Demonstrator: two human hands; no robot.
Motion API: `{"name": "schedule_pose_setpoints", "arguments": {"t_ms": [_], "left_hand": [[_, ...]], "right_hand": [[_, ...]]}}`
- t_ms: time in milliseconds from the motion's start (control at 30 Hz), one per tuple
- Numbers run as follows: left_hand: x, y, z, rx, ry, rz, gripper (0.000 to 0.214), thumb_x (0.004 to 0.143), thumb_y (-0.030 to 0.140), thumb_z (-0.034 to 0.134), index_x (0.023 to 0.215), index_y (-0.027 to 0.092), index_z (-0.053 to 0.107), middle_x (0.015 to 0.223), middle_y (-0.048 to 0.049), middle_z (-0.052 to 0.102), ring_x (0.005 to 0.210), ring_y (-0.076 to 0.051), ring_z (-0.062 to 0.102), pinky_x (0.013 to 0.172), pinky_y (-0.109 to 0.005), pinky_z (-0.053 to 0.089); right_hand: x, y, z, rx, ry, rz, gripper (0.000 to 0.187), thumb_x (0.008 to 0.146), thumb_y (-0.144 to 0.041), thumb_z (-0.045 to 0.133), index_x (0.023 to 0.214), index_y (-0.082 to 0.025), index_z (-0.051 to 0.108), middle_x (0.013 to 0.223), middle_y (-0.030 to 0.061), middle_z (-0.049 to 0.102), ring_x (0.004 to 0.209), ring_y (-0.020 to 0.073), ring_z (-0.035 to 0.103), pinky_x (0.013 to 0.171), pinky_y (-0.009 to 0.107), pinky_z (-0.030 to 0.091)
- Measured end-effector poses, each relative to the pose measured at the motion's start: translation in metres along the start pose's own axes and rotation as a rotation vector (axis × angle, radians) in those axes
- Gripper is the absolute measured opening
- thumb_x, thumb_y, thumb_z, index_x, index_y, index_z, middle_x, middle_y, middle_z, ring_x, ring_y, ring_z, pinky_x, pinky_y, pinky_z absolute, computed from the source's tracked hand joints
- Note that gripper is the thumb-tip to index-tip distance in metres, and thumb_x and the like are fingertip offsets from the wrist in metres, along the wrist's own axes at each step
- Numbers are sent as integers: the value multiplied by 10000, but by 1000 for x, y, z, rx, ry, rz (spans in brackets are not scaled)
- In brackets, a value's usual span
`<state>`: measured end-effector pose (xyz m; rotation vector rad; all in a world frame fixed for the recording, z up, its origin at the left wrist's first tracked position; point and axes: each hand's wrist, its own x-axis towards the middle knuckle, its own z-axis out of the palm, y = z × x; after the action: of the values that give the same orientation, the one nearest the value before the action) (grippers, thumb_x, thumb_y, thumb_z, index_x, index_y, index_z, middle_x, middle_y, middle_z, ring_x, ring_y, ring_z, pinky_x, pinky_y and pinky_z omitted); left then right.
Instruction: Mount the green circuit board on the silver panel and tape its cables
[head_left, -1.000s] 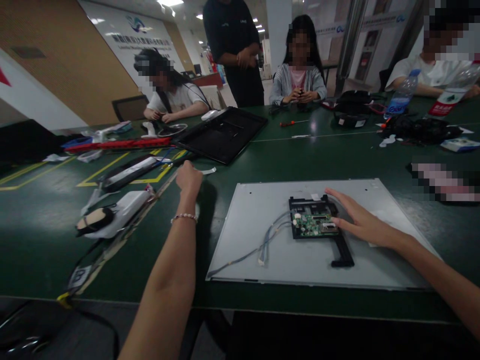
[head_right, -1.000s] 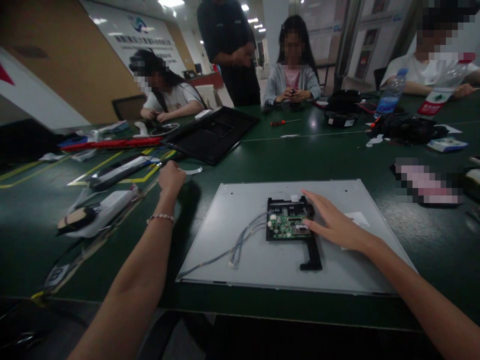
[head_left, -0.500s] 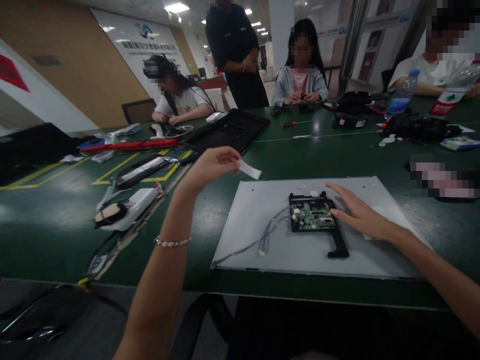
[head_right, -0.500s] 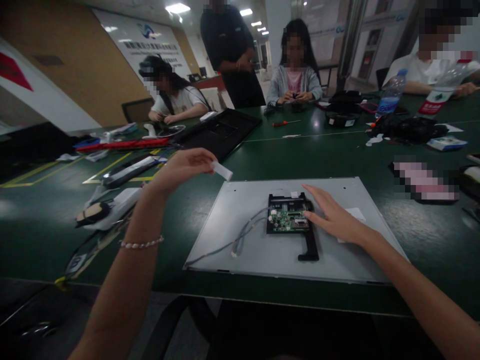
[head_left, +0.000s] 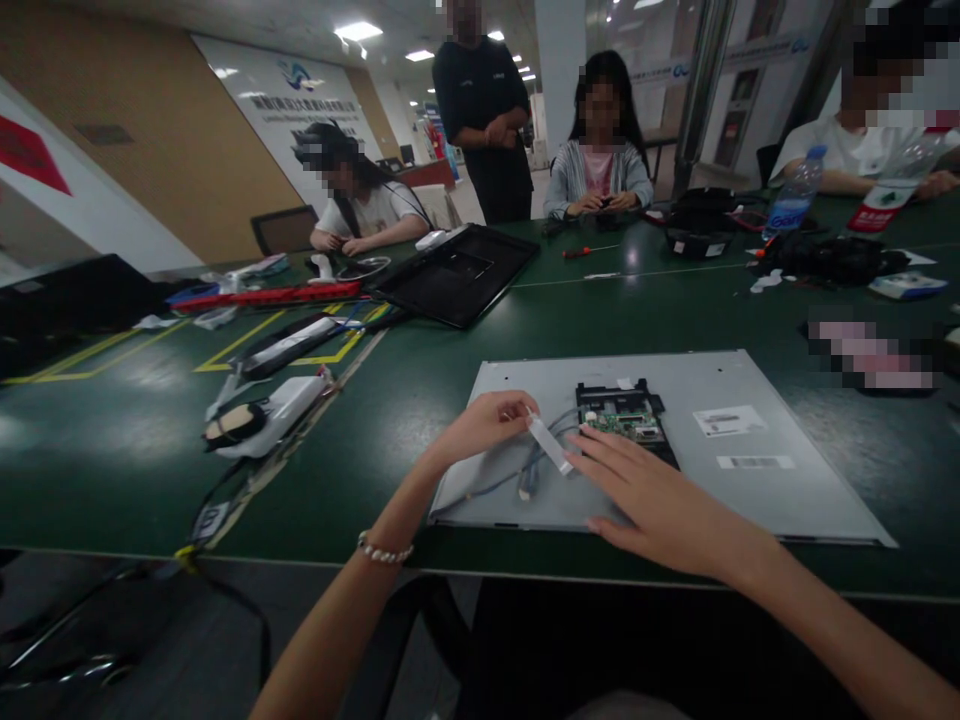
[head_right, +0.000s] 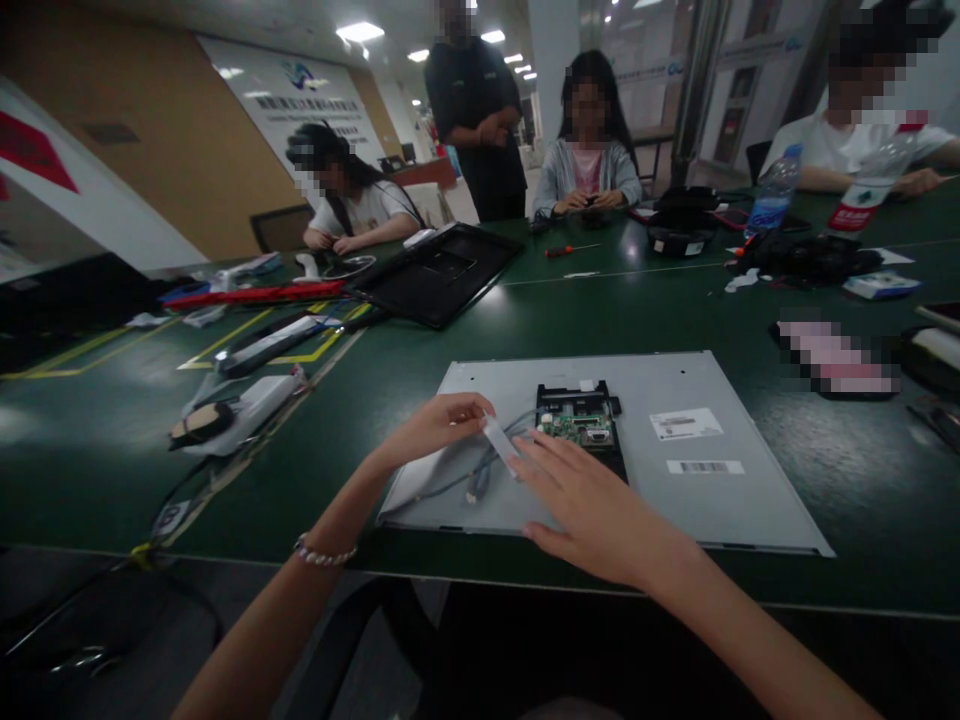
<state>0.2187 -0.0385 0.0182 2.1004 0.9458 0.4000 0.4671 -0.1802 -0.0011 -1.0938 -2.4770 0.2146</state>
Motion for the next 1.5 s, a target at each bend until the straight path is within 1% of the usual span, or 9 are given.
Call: {"name": "schedule_pose_setpoints", "arguments": {"t_ms": [167, 400, 567, 667, 767, 933, 1133, 1367, 1500], "left_hand": [[1, -5, 7, 43, 11, 17, 165, 874, 240, 563, 973, 155, 663, 746, -6, 643, 696, -127, 585, 680, -254, 454], [-1, -10, 11, 174, 85, 59, 200, 890, 214, 528, 1006, 179, 687, 839, -28, 694, 746, -143, 621, 702, -274, 473], [-2, -13, 15, 276, 141, 98, 230, 869, 166, 537, 1056, 191, 667, 896, -35, 667, 764, -145, 608, 732, -291, 484], [-4, -9, 17, 338, 210, 182, 240, 852, 133, 542, 1049, 193, 665, 1000, -54, 613, 858, -160, 595, 805, -317, 489], [-6, -1, 19, 371, 260, 276, 173, 867, 128, 534, 968, 188, 661, 976, -53, 577, 912, -173, 573, 836, -325, 480], [-9, 3, 22, 450, 192, 358, 161, 905, 135, 516, 938, 193, 663, 964, -52, 581, 934, -181, 549, 848, -332, 459], [-9, 0, 23, 579, 182, 297, 162, 875, 140, 546, 920, 199, 690, 1018, -77, 559, 1000, -224, 503, 904, -388, 441], [-7, -1, 26, 479, 84, 253, 191, 886, 129, 473, 939, 188, 646, 973, -64, 609, 935, -196, 561, 862, -356, 461], [-8, 2, 26, 415, 61, 212, 99, 876, 207, 534, 937, 185, 609, 948, -56, 617, 904, -192, 580, 846, -349, 460]], "right_hand": [[14, -17, 17, -65, -4, -34, 548, 969, -358, 506, 1436, -74, 469, 1528, 169, 438, 1445, 284, 333, 1192, 496, 271], [20, -21, 31, 17, 26, -18, 527, 975, -393, 508, 1394, -74, 513, 1429, 189, 551, 1340, 274, 493, 1184, 499, 291], [19, -21, 39, 54, 47, -19, 513, 978, -361, 502, 1411, -86, 494, 1429, 187, 551, 1342, 271, 491, 1174, 510, 313], [18, -21, 41, 52, 49, -1, 507, 977, -356, 499, 1405, -84, 501, 1433, 183, 547, 1350, 277, 479, 1176, 514, 308], [18, -22, 42, 56, 44, 11, 524, 966, -379, 514, 1396, -81, 513, 1435, 175, 548, 1349, 276, 476, 1190, 499, 286], [18, -23, 43, 52, 52, 21, 534, 958, -389, 520, 1391, -76, 516, 1438, 169, 546, 1354, 276, 467, 1197, 488, 275], [17, -23, 45, 61, 67, 32, 519, 954, -350, 517, 1407, -98, 500, 1442, 157, 545, 1365, 272, 458, 1192, 496, 291], [16, -23, 46, 71, 69, 50, 543, 940, -324, 527, 1432, -101, 475, 1466, 165, 518, 1372, 273, 454, 1163, 484, 352], [15, -24, 46, 63, 62, 52, 551, 934, -318, 528, 1432, -86, 479, 1466, 170, 518, 1371, 272, 458, 1165, 468, 352]]}}
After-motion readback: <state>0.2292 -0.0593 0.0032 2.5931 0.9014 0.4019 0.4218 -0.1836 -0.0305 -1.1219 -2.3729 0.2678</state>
